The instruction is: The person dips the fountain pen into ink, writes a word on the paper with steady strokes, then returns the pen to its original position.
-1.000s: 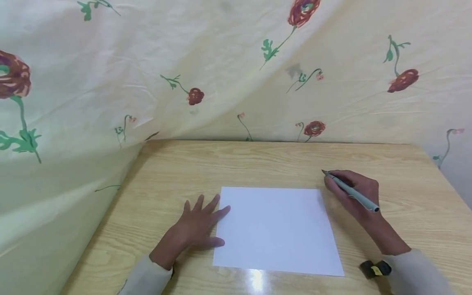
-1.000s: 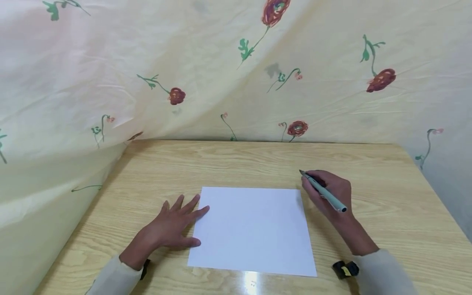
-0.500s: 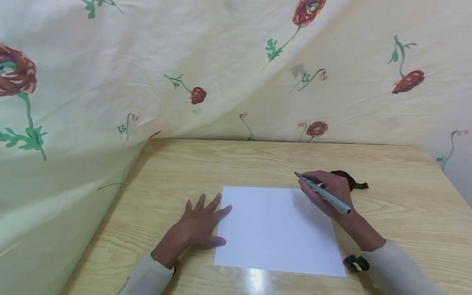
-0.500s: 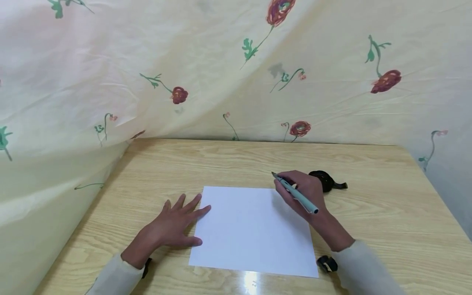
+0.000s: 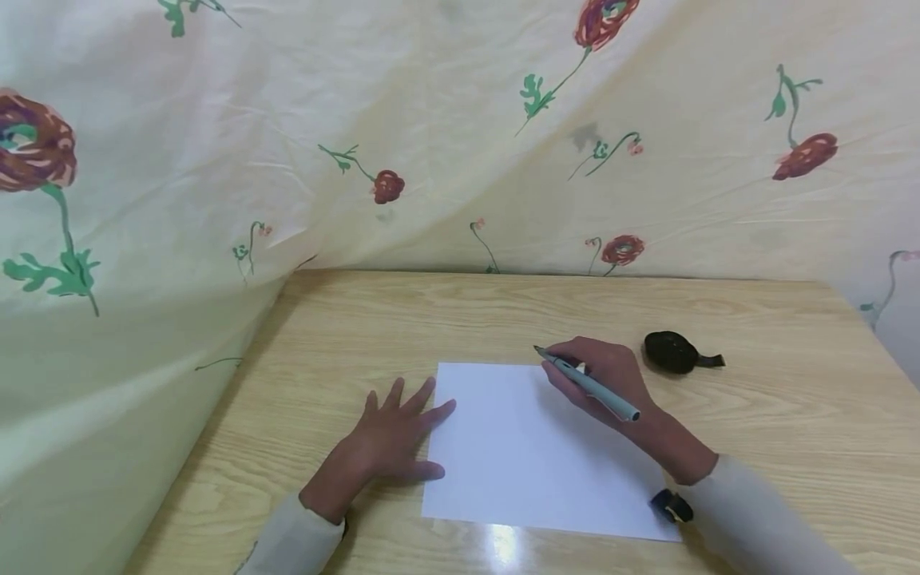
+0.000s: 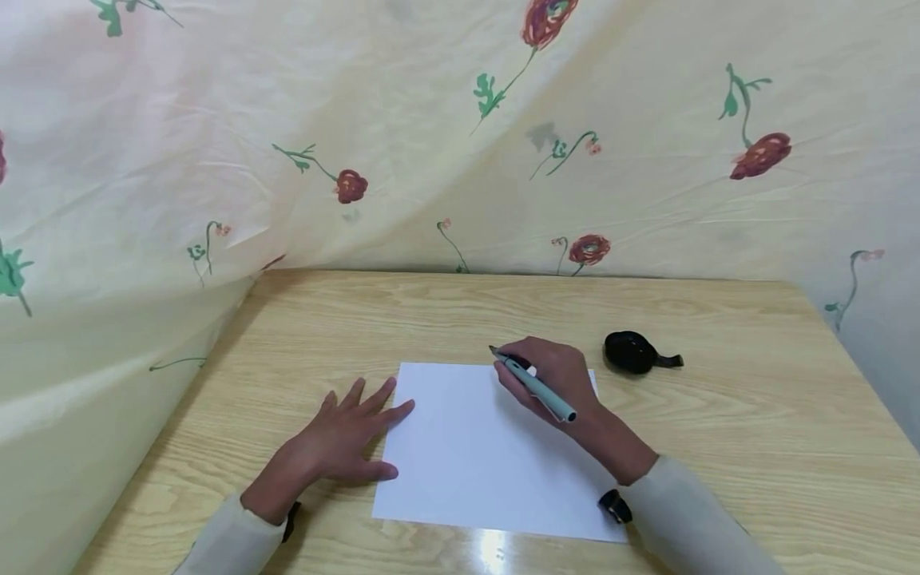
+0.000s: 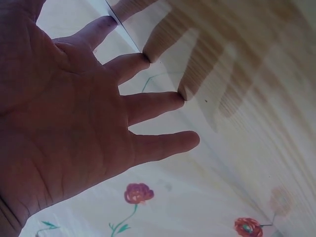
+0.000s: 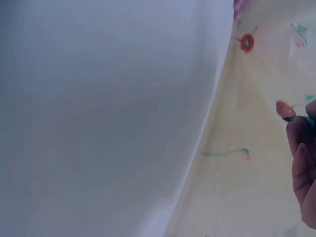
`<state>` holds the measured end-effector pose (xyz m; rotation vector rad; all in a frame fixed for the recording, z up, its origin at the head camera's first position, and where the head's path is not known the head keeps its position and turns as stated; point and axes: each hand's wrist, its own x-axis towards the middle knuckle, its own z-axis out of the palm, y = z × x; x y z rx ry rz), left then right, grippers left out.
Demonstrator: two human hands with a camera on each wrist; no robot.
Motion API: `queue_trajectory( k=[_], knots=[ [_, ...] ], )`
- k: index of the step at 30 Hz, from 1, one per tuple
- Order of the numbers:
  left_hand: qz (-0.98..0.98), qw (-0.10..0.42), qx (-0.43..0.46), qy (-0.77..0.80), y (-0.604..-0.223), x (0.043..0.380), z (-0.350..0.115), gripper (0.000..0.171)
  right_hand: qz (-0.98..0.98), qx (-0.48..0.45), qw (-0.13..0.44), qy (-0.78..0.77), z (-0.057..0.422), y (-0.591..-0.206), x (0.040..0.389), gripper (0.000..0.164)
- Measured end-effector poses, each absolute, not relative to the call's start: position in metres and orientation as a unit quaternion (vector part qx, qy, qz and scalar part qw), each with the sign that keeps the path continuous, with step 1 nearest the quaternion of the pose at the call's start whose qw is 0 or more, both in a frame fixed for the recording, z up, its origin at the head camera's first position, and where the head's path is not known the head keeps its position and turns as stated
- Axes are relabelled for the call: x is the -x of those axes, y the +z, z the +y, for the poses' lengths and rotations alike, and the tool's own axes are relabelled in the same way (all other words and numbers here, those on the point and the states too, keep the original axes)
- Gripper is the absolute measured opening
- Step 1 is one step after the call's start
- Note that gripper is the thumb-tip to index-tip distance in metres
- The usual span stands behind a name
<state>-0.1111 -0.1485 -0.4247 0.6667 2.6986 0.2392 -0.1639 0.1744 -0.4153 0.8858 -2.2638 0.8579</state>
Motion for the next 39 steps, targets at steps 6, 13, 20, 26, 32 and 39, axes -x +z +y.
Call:
queue_trajectory(
  k=[6, 13, 20, 26, 32, 39],
  knots=[
    [0.952, 0.175, -0.235, 0.09, -0.426, 0.111, -0.15, 0.087, -0.844, -0.356, 0.27, 0.297, 0.154, -0.415, 0.164, 0.018],
    [0.953, 0.177, -0.234, 0.078, -0.426, 0.114, -0.151, 0.087, -0.843, -0.382, 0.23, 0.302, 0.132, -0.419, 0.169, 0.018],
    [0.953, 0.177, -0.236, 0.064, -0.429, 0.114, -0.149, 0.087, -0.834, -0.413, 0.184, 0.317, 0.117, -0.425, 0.171, 0.016],
    [0.955, 0.17, -0.235, 0.058, -0.428, 0.113, -0.149, 0.087, -0.832, -0.421, 0.153, 0.326, 0.11, -0.431, 0.177, 0.014],
    [0.955, 0.175, -0.231, 0.06, -0.427, 0.114, -0.151, 0.087, -0.836, -0.417, 0.114, 0.339, 0.106, -0.437, 0.182, 0.011],
    [0.954, 0.182, -0.229, 0.066, -0.425, 0.111, -0.149, 0.086, -0.839, -0.419, 0.068, 0.339, 0.106, -0.442, 0.183, 0.011]
  ],
)
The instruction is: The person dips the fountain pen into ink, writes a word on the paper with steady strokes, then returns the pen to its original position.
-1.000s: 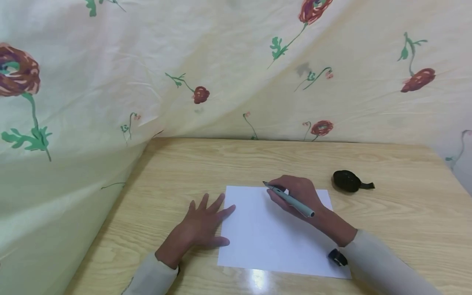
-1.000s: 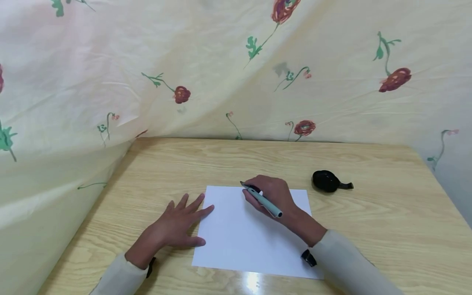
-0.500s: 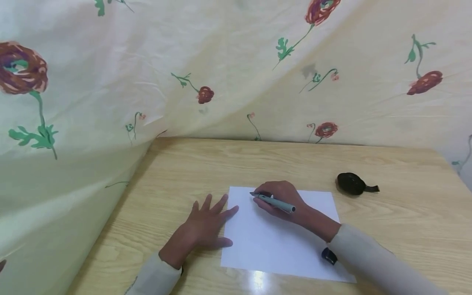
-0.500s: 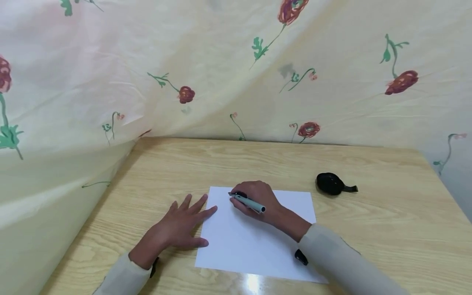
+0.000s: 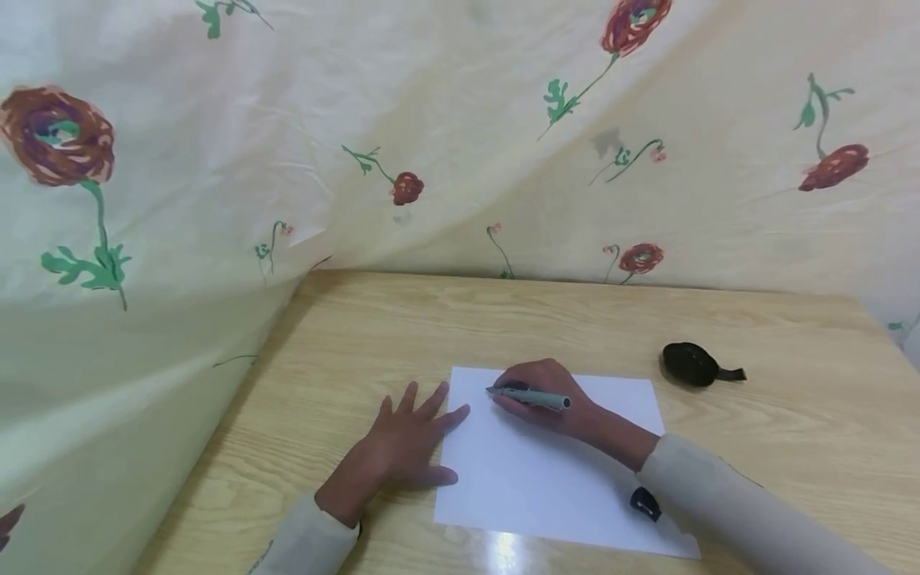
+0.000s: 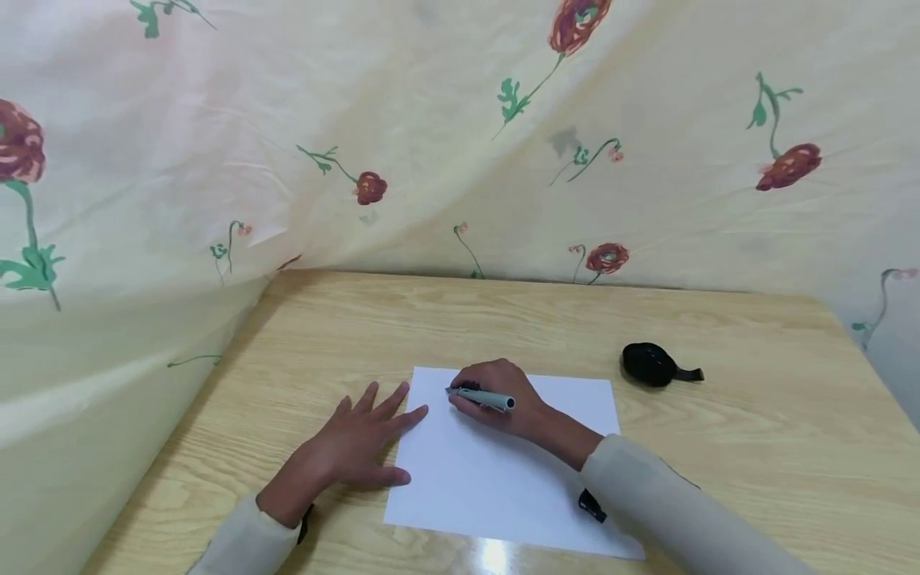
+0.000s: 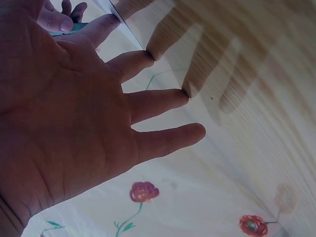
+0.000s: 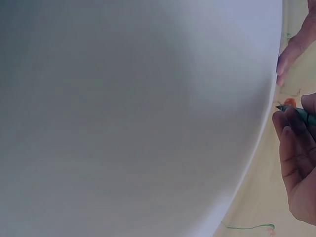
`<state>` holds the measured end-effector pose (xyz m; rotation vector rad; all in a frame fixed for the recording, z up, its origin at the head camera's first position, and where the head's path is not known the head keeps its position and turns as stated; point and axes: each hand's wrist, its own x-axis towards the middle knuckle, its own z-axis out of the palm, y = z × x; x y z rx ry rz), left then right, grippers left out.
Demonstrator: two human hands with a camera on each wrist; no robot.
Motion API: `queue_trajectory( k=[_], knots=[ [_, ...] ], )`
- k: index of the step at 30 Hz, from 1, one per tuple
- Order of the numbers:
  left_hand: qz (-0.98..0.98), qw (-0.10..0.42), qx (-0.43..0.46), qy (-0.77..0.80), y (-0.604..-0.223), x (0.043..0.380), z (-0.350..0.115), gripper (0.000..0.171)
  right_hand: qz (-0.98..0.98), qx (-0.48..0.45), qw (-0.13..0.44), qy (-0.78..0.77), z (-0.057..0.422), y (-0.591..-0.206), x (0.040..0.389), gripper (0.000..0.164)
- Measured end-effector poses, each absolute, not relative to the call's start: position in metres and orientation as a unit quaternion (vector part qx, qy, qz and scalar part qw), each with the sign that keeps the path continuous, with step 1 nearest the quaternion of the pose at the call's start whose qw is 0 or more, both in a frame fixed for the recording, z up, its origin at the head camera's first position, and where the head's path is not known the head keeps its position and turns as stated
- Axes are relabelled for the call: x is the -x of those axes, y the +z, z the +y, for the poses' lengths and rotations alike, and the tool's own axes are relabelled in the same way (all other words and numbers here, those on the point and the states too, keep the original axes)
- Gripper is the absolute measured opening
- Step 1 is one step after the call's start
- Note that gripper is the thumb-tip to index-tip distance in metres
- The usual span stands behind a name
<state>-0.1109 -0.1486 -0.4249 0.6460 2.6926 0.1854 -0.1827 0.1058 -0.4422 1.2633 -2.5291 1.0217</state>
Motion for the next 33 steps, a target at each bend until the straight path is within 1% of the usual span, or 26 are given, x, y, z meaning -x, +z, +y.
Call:
queue_trajectory(
  k=[7, 15, 23, 33],
  knots=[
    [0.956, 0.173, -0.232, 0.055, -0.424, 0.112, -0.148, 0.085, -0.84, -0.421, 0.047, 0.34, 0.105, -0.441, 0.184, 0.011],
    [0.955, 0.177, -0.233, 0.054, -0.426, 0.112, -0.149, 0.086, -0.836, -0.427, 0.029, 0.344, 0.106, -0.442, 0.184, 0.012],
    [0.956, 0.181, -0.227, 0.051, -0.425, 0.111, -0.149, 0.087, -0.825, -0.417, 0.0, 0.381, 0.105, -0.452, 0.191, 0.012],
    [0.954, 0.181, -0.23, 0.06, -0.426, 0.111, -0.148, 0.086, -0.832, -0.409, -0.001, 0.376, 0.107, -0.451, 0.19, 0.014]
  ],
)
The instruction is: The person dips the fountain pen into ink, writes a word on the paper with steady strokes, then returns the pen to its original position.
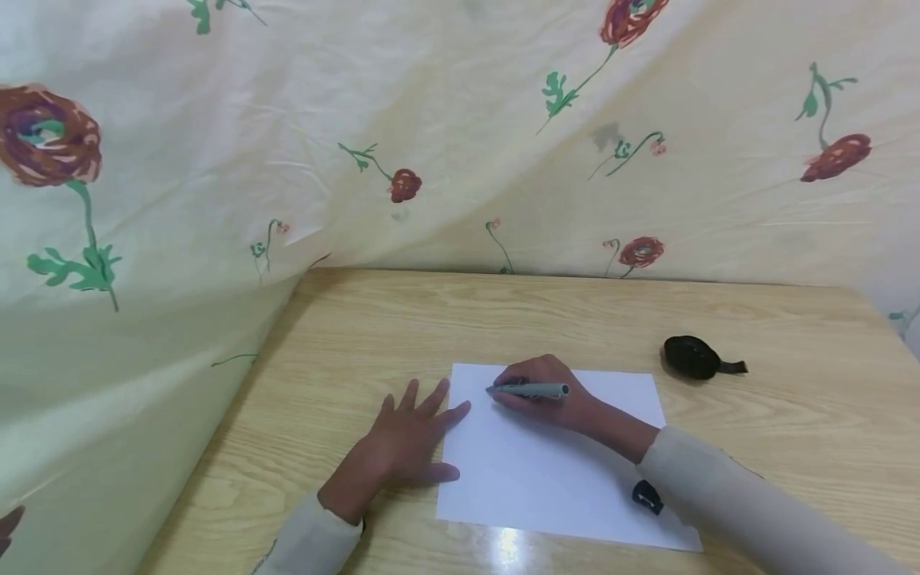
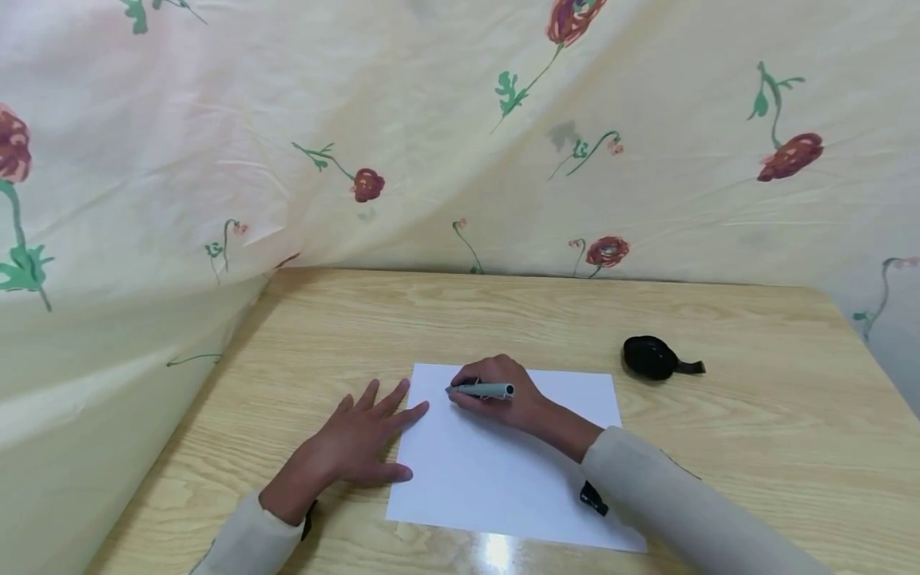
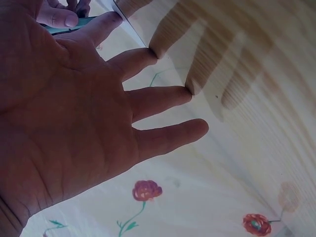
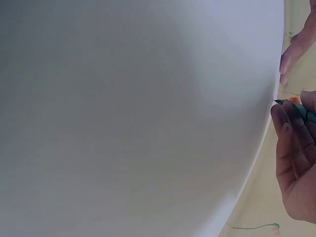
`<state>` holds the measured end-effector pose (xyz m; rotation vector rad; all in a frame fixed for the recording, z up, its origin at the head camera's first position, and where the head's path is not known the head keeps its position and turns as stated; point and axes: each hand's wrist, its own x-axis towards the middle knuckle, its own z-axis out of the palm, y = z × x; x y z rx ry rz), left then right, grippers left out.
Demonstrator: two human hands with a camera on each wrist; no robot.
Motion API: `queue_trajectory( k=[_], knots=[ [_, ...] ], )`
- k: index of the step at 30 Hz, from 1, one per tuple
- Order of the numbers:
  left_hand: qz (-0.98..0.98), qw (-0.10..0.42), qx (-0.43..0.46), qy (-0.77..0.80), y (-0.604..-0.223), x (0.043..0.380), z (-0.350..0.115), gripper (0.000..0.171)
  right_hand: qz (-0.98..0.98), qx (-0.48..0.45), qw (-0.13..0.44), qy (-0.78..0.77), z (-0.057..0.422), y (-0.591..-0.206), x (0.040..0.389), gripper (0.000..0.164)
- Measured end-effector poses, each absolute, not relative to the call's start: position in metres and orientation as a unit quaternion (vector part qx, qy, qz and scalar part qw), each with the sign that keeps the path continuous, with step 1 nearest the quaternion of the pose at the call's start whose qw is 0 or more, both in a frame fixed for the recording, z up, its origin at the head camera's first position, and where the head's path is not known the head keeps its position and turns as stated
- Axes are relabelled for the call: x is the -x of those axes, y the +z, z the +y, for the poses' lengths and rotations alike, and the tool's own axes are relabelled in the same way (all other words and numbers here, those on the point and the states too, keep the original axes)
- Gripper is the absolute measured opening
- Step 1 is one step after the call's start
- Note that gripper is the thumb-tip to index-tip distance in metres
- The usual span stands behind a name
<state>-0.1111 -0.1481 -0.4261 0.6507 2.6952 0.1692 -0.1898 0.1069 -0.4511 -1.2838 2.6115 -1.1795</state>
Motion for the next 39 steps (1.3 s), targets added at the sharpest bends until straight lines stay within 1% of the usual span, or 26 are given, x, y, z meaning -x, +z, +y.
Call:
queue_trajectory(
  k=[16, 39],
  knots=[
    [0.955, 0.181, -0.228, 0.055, -0.418, 0.115, -0.145, 0.085, 0.835, 0.407, -0.006, -0.371, 0.108, -0.442, 0.193, 0.014],
    [0.952, 0.189, -0.233, 0.066, -0.416, 0.111, -0.146, 0.086, 0.84, 0.392, 0.0, -0.376, 0.116, -0.447, 0.19, 0.012]
  ],
)
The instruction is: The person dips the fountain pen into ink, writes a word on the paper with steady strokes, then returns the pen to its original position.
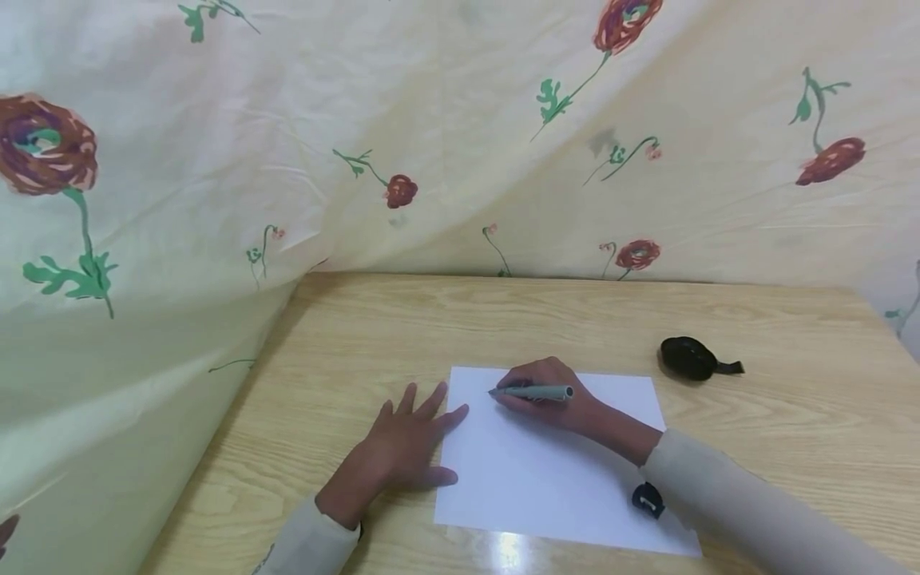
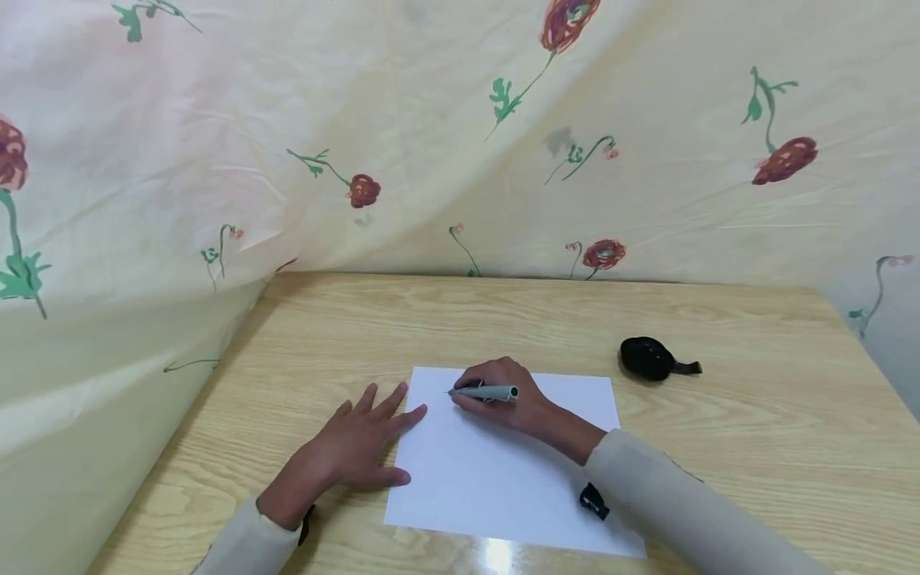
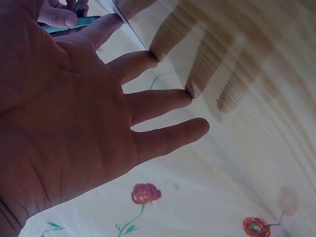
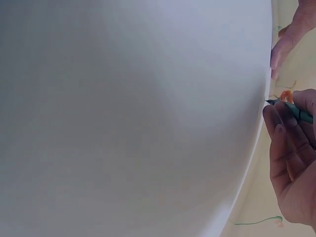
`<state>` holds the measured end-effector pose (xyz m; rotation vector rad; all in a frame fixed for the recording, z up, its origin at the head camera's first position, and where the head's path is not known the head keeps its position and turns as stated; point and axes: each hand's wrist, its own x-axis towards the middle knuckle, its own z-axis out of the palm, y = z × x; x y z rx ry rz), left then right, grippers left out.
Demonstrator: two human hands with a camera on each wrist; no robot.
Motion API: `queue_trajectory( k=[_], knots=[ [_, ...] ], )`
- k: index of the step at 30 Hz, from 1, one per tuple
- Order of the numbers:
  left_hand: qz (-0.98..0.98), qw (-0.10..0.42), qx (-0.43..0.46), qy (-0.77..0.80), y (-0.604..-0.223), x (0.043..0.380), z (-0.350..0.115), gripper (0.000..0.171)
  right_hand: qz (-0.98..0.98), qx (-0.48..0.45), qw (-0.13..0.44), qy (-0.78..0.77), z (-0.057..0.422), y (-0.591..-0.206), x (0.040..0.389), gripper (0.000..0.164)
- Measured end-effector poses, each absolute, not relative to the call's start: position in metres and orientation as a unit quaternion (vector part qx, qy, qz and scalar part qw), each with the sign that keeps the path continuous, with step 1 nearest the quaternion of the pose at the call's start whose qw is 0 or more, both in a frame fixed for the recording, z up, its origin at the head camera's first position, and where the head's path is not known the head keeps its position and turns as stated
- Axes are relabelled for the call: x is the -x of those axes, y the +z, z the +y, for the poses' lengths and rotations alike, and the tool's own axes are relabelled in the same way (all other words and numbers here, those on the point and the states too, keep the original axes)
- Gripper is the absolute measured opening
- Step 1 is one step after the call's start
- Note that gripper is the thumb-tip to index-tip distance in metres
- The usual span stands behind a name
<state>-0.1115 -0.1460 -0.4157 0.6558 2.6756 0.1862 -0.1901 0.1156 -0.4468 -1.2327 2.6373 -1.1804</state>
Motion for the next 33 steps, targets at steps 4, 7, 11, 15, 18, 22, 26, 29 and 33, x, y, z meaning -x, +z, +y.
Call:
queue_trajectory(
  k=[4, 7, 11, 15, 18, 22, 26, 29, 33],
  knots=[
    [0.953, 0.183, -0.236, 0.06, -0.417, 0.111, -0.146, 0.086, 0.838, 0.394, -0.003, -0.378, 0.116, -0.448, 0.19, 0.011],
    [0.953, 0.183, -0.233, 0.057, -0.418, 0.109, -0.147, 0.086, 0.836, 0.396, -0.004, -0.379, 0.116, -0.449, 0.189, 0.011],
    [0.954, 0.184, -0.23, 0.06, -0.419, 0.108, -0.147, 0.085, 0.837, 0.398, -0.01, -0.374, 0.117, -0.449, 0.187, 0.012],
    [0.953, 0.179, -0.235, 0.061, -0.42, 0.108, -0.146, 0.084, 0.841, 0.394, -0.02, -0.369, 0.12, -0.45, 0.186, 0.011],
    [0.954, 0.179, -0.235, 0.058, -0.421, 0.108, -0.145, 0.085, 0.841, 0.391, -0.018, -0.374, 0.122, -0.45, 0.186, 0.011],
    [0.954, 0.186, -0.229, 0.06, -0.422, 0.109, -0.144, 0.087, 0.84, 0.389, -0.012, -0.377, 0.124, -0.45, 0.185, 0.011],
    [0.954, 0.188, -0.228, 0.058, -0.423, 0.109, -0.143, 0.087, 0.845, 0.382, -0.009, -0.373, 0.127, -0.45, 0.184, 0.011],
    [0.954, 0.187, -0.228, 0.055, -0.423, 0.109, -0.143, 0.087, 0.849, 0.378, -0.007, -0.37, 0.129, -0.45, 0.183, 0.011],
    [0.954, 0.184, -0.232, 0.052, -0.423, 0.109, -0.143, 0.087, 0.85, 0.378, -0.014, -0.366, 0.132, -0.45, 0.182, 0.01]
  ],
)
